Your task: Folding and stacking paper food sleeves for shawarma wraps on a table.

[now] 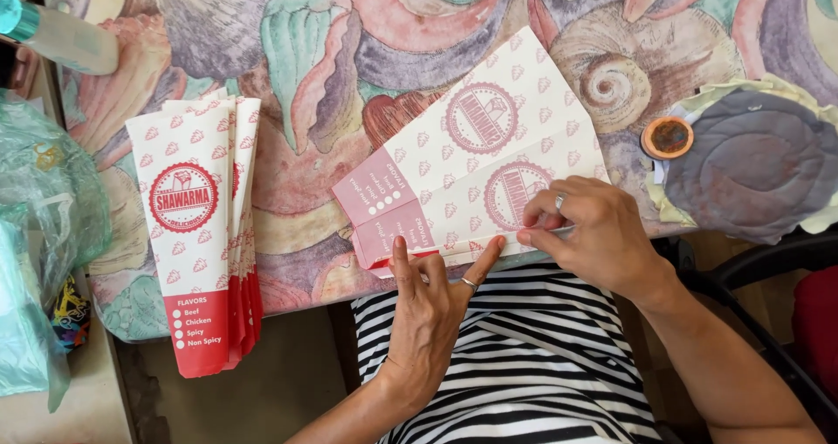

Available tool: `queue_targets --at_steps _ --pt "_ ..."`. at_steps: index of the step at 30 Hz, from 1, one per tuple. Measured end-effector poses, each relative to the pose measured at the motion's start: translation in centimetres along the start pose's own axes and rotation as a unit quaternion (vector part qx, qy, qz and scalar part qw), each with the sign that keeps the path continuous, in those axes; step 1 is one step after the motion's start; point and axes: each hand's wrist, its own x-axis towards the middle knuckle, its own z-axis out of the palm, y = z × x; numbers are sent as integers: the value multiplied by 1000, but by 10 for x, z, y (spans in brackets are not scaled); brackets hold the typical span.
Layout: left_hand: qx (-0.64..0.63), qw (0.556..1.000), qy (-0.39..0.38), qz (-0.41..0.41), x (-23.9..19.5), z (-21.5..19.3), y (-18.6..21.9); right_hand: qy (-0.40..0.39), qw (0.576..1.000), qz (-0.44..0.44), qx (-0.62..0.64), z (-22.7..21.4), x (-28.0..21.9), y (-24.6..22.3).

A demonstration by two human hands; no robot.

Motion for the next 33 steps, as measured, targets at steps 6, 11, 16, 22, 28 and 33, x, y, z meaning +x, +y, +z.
queue_targets --at_steps 6,11,16,22,28,33 --pt "-16 1000 0 9 2 -4 -3 -18 994 31 -102 2 -3 -2" --pt "-23 1000 -5 3 3 -6 -4 42 992 -58 -105 -12 -21 8" --pt "-31 999 9 -3 3 -3 -2 82 995 -59 -9 -11 -27 13" --pt "-10 1000 0 6 1 -4 -2 92 994 -40 -33 -7 -25 13" --pt "-27 999 19 -3 1 -3 -3 100 988 -20 -112 -11 -30 11" --pt "-27 999 25 -4 1 0 -3 156 986 1 -67 -13 -38 15"
